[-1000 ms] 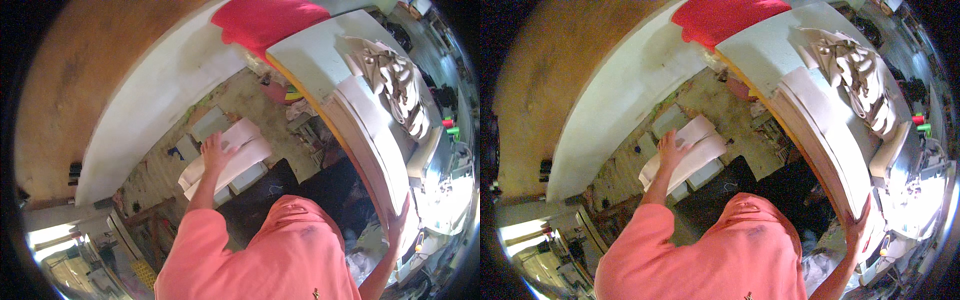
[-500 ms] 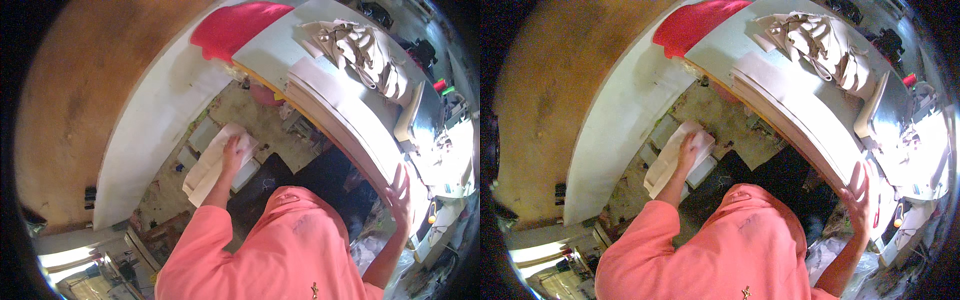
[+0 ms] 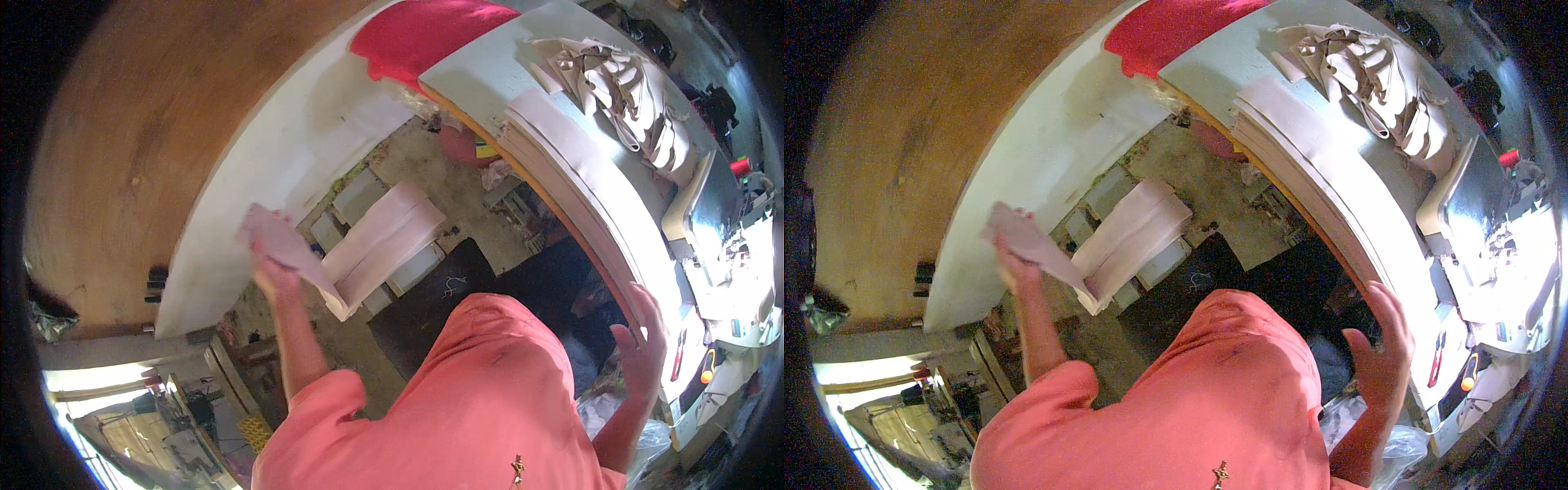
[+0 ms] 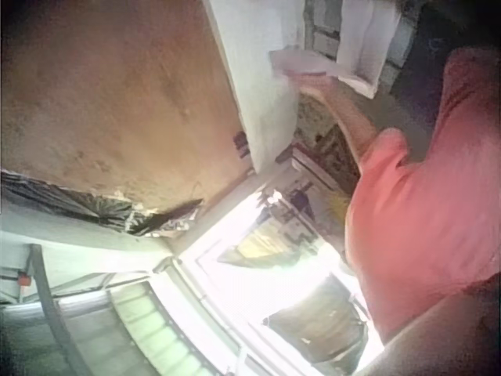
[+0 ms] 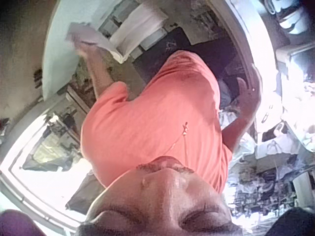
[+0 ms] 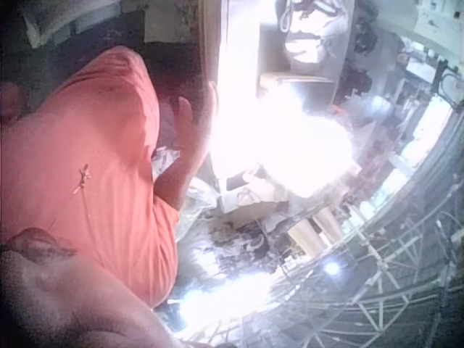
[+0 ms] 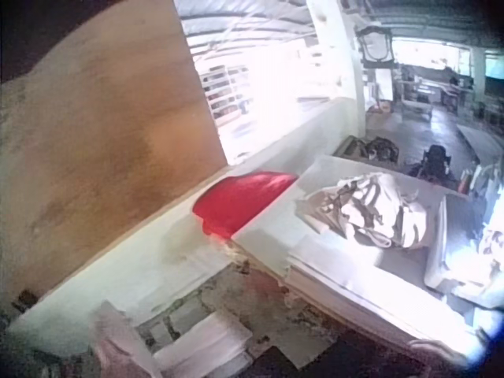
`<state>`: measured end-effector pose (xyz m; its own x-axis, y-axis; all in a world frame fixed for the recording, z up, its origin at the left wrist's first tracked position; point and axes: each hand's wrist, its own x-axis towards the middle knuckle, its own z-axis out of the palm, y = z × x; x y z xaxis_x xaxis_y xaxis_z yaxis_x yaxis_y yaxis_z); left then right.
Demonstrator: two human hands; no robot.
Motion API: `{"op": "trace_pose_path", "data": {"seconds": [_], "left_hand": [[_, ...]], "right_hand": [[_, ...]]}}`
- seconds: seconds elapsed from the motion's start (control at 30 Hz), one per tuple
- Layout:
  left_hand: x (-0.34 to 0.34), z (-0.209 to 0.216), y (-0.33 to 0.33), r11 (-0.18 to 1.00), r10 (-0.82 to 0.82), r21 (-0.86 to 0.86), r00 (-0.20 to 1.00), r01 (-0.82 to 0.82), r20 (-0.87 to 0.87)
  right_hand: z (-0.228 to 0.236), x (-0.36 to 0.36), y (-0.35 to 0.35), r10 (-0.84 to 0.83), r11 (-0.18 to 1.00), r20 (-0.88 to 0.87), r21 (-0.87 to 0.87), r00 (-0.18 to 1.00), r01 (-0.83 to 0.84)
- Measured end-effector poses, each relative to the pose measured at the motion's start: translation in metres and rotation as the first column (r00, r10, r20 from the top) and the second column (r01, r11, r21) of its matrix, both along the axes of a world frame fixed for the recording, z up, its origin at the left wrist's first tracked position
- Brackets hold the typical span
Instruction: The person repeatedly folds rectangular pieces of light-colored fabric by hand and places them into a neat stack on the table. The person then gathers the completed stack and moves it to a nearby surface.
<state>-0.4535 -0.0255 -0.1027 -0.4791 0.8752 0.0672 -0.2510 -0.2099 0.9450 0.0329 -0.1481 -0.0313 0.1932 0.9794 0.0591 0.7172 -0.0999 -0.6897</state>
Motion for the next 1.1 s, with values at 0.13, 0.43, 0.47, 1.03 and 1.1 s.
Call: {"op": "trace_pose_path", "data": {"seconds": [0.13, 0.43, 0.47, 1.03, 1.1], "left_hand": [[0.042, 0.129, -0.015, 0.995, -0.076, 0.054, 0.988, 0.084, -0.136], [0.255, 0.133, 0.001, 0.731, 0.17, 0.441, 0.487, 0.521, -0.857], [0.27, 0.127, 0.002, 0.722, 0.271, 0.512, 0.492, 0.465, -0.828], [0.198, 0.056, -0.006, 0.621, -0.782, -0.163, 0.59, 0.767, -0.202], [0.205, 0.038, 0.004, 0.625, -0.721, -0.163, 0.485, 0.764, -0.495]], "right_hand": [[0.014, -0.028, 0.02, 0.234, 0.97, -0.005, 0.064, 0.972, -0.233], [0.121, -0.102, 0.093, 0.586, 0.748, -0.115, 0.458, 0.802, -0.48], [0.136, -0.101, 0.09, 0.509, 0.861, -0.313, 0.172, 0.802, -0.479], [0.14, -0.083, 0.121, 0.616, 0.766, -0.017, 0.246, 0.788, -0.594], [0.14, -0.066, 0.127, 0.557, 0.816, 0.03, 0.167, 0.83, -0.553]]}}
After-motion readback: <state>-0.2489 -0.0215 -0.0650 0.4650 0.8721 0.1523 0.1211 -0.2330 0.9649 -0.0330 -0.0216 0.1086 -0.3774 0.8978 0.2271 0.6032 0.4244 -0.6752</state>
